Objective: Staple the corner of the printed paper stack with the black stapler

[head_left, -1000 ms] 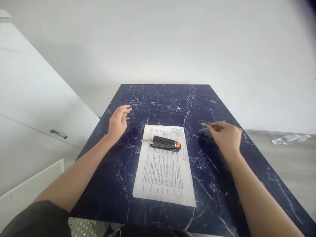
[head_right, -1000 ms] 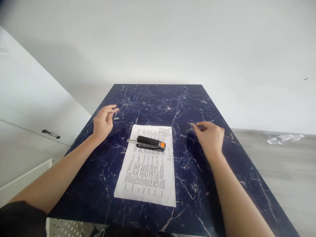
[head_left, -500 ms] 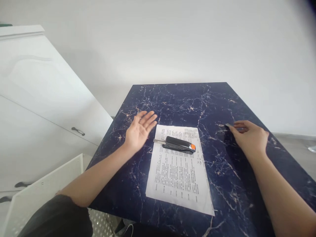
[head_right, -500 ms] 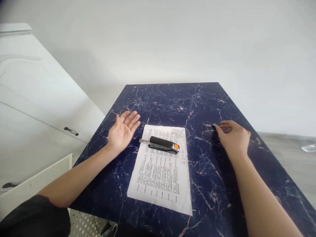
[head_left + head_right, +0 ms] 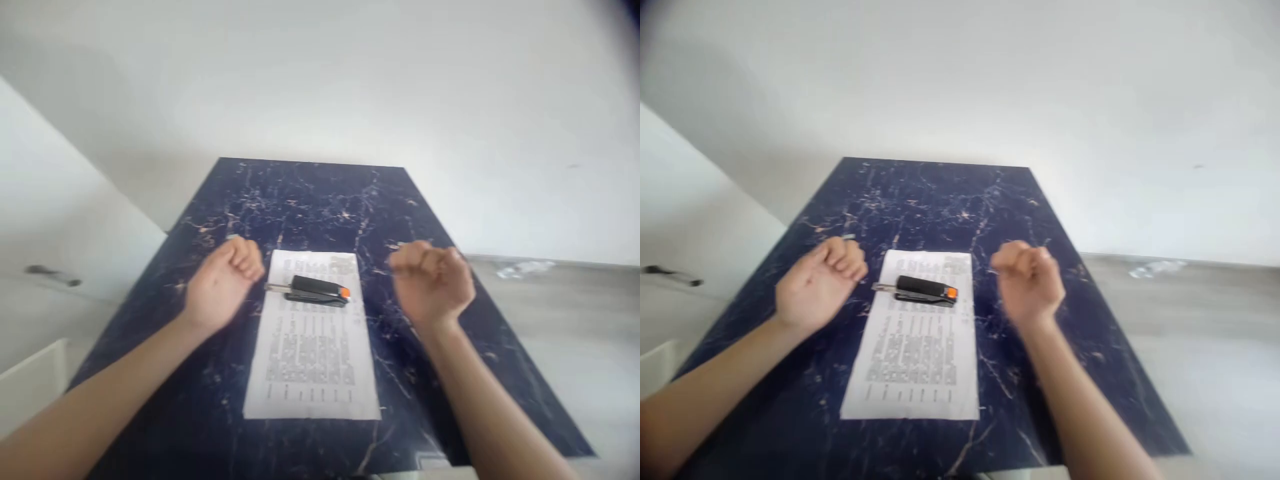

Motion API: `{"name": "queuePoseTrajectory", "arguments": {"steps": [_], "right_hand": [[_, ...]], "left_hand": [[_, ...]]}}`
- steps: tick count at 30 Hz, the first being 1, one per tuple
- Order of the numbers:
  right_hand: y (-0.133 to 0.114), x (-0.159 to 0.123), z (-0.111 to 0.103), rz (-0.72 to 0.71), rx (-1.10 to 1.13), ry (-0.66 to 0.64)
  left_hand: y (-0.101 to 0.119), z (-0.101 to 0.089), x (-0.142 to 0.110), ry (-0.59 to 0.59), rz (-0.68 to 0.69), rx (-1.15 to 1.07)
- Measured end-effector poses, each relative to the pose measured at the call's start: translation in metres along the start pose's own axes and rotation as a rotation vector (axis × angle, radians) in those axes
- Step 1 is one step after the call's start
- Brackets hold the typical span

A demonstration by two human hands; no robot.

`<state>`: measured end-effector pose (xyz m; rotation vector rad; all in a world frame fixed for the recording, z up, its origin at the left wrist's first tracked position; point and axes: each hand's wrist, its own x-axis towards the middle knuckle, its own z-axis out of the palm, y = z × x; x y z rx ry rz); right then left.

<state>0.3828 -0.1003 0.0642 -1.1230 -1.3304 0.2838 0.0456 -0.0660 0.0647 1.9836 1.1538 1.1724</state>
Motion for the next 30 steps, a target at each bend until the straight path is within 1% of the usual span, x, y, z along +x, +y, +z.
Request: {"name": "queuePoseTrajectory", "arguments": {"steps": [1,2,3,4,5,7,9,11,12,14,17,22,30], "right_hand": [[-0.013,-0.008,0.011,0.024,0.148,-0.044],[-0.021,-0.016,0.020,0.045,0.286,-0.097],[-0.027,-0.024,0.027,0.067,0.429,-0.162],[-0.031,-0.030,0.032,0.085,0.538,-0.236],[-0.033,-0.035,0.034,0.096,0.595,-0.308],[-0.034,-0.041,0.033,0.117,0.649,-0.418],[-0.033,-0.042,0.029,0.145,0.660,-0.488],[-0.031,-0.041,0.026,0.179,0.641,-0.526],[-0.030,-0.040,0.025,0.197,0.628,-0.536],[-0.029,-0.040,0.024,0.217,0.623,-0.545],[-0.028,-0.040,0.025,0.216,0.648,-0.544],[-0.027,-0.042,0.025,0.227,0.592,-0.542],[-0.028,-0.041,0.026,0.224,0.652,-0.506]], "left_hand": [[-0.010,-0.004,0.006,0.066,0.039,0.208],[-0.022,-0.007,0.012,0.073,0.036,0.265],[-0.034,-0.010,0.017,0.106,0.045,0.334],[-0.046,-0.013,0.022,0.104,0.065,0.548],[-0.057,-0.015,0.026,0.082,0.043,0.689],[-0.075,-0.018,0.029,0.045,-0.019,0.856],[-0.089,-0.019,0.028,-0.032,-0.071,0.903],[-0.098,-0.018,0.026,-0.102,-0.087,0.919],[-0.101,-0.018,0.026,-0.120,-0.085,0.920],[-0.102,-0.017,0.025,-0.118,-0.070,0.912],[-0.095,-0.017,0.025,-0.095,-0.047,0.880],[-0.086,-0.018,0.024,-0.070,-0.037,0.901],[-0.093,-0.018,0.024,-0.079,-0.001,0.900]]}}
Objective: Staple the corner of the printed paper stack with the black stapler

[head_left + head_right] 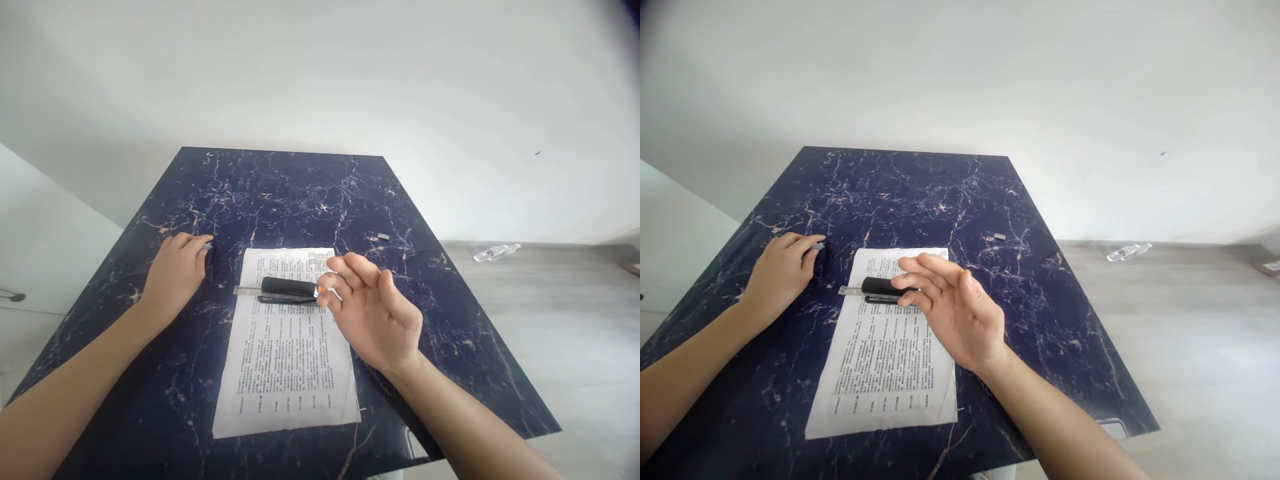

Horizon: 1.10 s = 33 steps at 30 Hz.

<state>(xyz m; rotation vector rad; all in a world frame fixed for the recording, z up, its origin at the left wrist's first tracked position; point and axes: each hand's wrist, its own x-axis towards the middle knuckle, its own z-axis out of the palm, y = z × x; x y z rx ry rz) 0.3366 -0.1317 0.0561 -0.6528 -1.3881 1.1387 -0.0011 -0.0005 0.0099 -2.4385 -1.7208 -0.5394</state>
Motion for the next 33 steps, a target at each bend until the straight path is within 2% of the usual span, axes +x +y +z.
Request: {"name": "queuePoseTrajectory", "arguments": {"steps": [6,12,18,25,29,33], "right_hand": [[0.001,-0.001,0.000,-0.007,-0.042,0.030],[0.003,-0.003,-0.003,-0.026,-0.124,-0.026],[0.009,-0.007,-0.004,-0.107,-0.152,-0.061],[0.010,-0.008,-0.006,-0.094,-0.179,-0.067],[0.007,-0.008,-0.004,-0.100,-0.035,-0.060],[0.002,-0.008,0.001,-0.003,0.359,-0.006]], "left_hand": [[0.003,-0.001,0.000,0.017,-0.024,-0.036],[0.004,-0.003,-0.001,0.000,-0.025,-0.030],[0.003,-0.002,-0.002,-0.001,-0.015,0.007],[0.003,-0.002,-0.002,-0.008,-0.024,0.002],[0.004,-0.003,-0.001,-0.007,-0.028,0.001],[0.007,-0.006,-0.001,-0.045,-0.051,0.016]]}}
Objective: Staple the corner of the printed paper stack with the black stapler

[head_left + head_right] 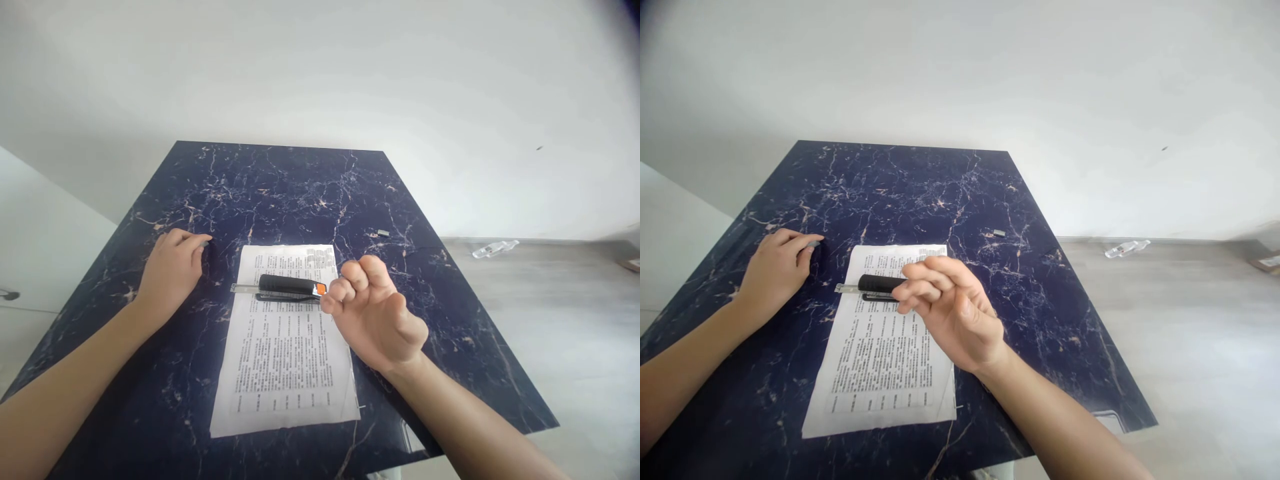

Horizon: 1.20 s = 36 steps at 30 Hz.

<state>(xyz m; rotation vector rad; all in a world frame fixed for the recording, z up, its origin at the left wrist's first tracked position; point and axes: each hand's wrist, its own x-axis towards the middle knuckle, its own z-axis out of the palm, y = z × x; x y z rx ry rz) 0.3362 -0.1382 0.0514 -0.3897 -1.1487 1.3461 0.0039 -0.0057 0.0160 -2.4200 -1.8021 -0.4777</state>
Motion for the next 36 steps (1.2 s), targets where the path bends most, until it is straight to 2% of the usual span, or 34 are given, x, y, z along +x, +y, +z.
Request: {"name": "queuePoseTrajectory", "arguments": {"steps": [2,5,13,28,30,33,36], "right_hand": [[-0.001,0.000,0.002,0.036,0.134,0.015],[-0.002,0.001,0.003,0.050,0.192,0.031],[-0.001,0.002,0.002,0.062,0.152,0.058],[-0.002,0.002,0.003,0.068,0.139,0.070],[-0.002,0.003,0.004,0.072,0.133,0.078],[-0.002,0.003,0.004,0.074,0.121,0.094],[-0.002,0.002,0.003,0.064,0.112,0.102]], "left_hand": [[0.002,-0.002,0.000,-0.004,-0.014,-0.009],[0.006,-0.003,-0.001,0.024,-0.038,-0.041],[0.011,-0.002,-0.004,0.096,-0.028,-0.126],[0.010,0.000,-0.004,0.138,0.006,-0.228],[0.013,-0.001,-0.004,0.162,0.002,-0.315],[0.025,-0.005,-0.007,0.176,-0.040,-0.582],[0.047,-0.012,-0.015,0.084,-0.113,-1.070]]}}
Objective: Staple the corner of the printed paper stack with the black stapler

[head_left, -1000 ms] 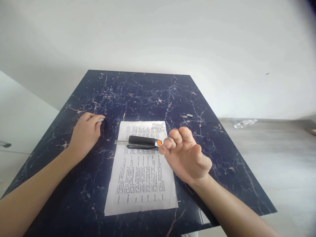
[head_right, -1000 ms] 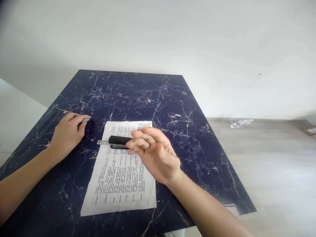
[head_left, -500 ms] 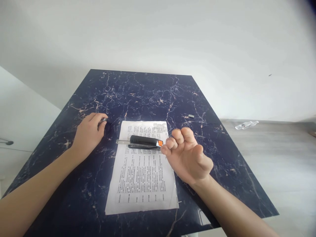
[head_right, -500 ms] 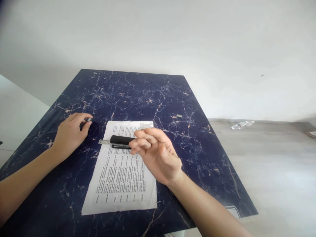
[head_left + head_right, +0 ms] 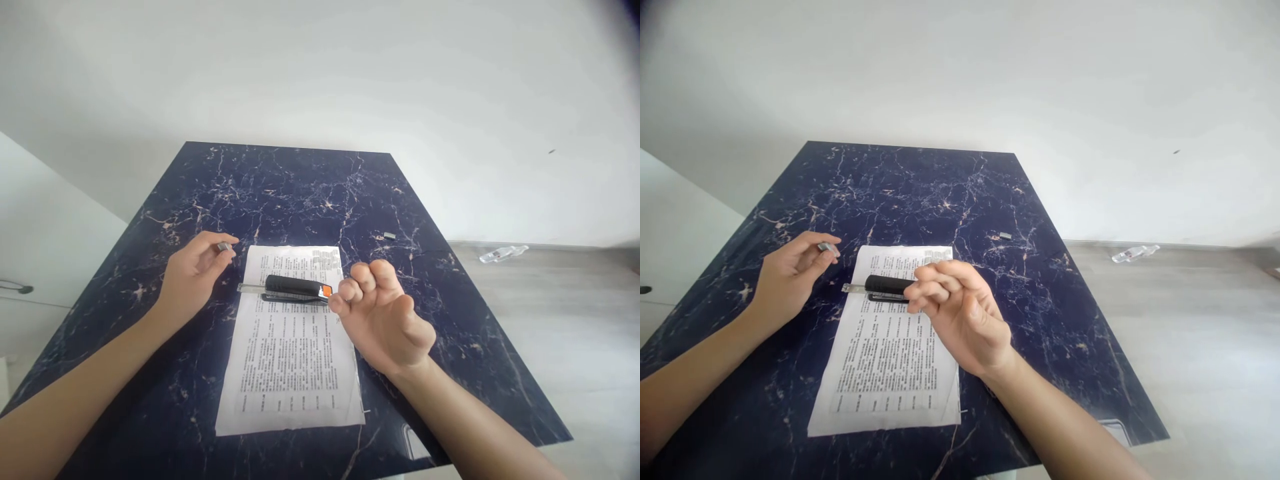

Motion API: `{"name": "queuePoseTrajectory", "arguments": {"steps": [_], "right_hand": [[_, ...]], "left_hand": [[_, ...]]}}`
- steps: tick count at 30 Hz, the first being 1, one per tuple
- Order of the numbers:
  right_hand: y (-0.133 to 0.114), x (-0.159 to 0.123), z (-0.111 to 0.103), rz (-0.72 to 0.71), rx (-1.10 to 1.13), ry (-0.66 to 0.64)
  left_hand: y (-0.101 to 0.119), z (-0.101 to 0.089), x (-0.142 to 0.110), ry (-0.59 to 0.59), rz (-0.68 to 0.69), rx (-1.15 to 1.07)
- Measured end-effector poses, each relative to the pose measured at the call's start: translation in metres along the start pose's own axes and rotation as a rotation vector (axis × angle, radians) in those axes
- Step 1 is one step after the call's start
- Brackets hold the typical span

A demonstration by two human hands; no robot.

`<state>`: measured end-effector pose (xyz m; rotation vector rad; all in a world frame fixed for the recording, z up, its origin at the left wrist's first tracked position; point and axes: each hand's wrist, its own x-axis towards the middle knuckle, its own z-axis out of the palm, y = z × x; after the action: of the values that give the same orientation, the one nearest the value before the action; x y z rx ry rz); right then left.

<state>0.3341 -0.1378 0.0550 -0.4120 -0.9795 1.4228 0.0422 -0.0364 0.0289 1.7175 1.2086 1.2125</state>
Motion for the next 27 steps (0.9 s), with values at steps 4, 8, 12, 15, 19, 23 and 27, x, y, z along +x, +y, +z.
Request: {"name": "queuePoseTrajectory", "arguments": {"steps": [4,8,12,15,19,23,27], "right_hand": [[-0.002,-0.002,0.003,-0.015,-0.013,0.023],[-0.008,-0.003,0.006,0.043,-0.041,0.103],[-0.012,-0.003,0.005,0.067,-0.073,0.082],[-0.012,-0.004,0.004,0.065,-0.097,0.086],[-0.012,-0.005,0.002,0.071,-0.147,0.100],[-0.012,-0.005,0.000,0.074,-0.162,0.081],[-0.013,-0.006,0.000,0.083,-0.166,0.071]], "left_hand": [[0.034,0.019,-0.023,0.007,-0.176,-0.770],[0.059,0.026,-0.039,-0.064,-0.186,-0.919],[0.060,0.023,-0.042,-0.138,-0.136,-0.876],[0.056,0.022,-0.042,-0.128,-0.141,-0.851],[0.053,0.022,-0.042,-0.111,-0.133,-0.798],[0.054,0.021,-0.042,-0.110,-0.114,-0.759],[0.056,0.021,-0.041,-0.125,-0.103,-0.785]]}}
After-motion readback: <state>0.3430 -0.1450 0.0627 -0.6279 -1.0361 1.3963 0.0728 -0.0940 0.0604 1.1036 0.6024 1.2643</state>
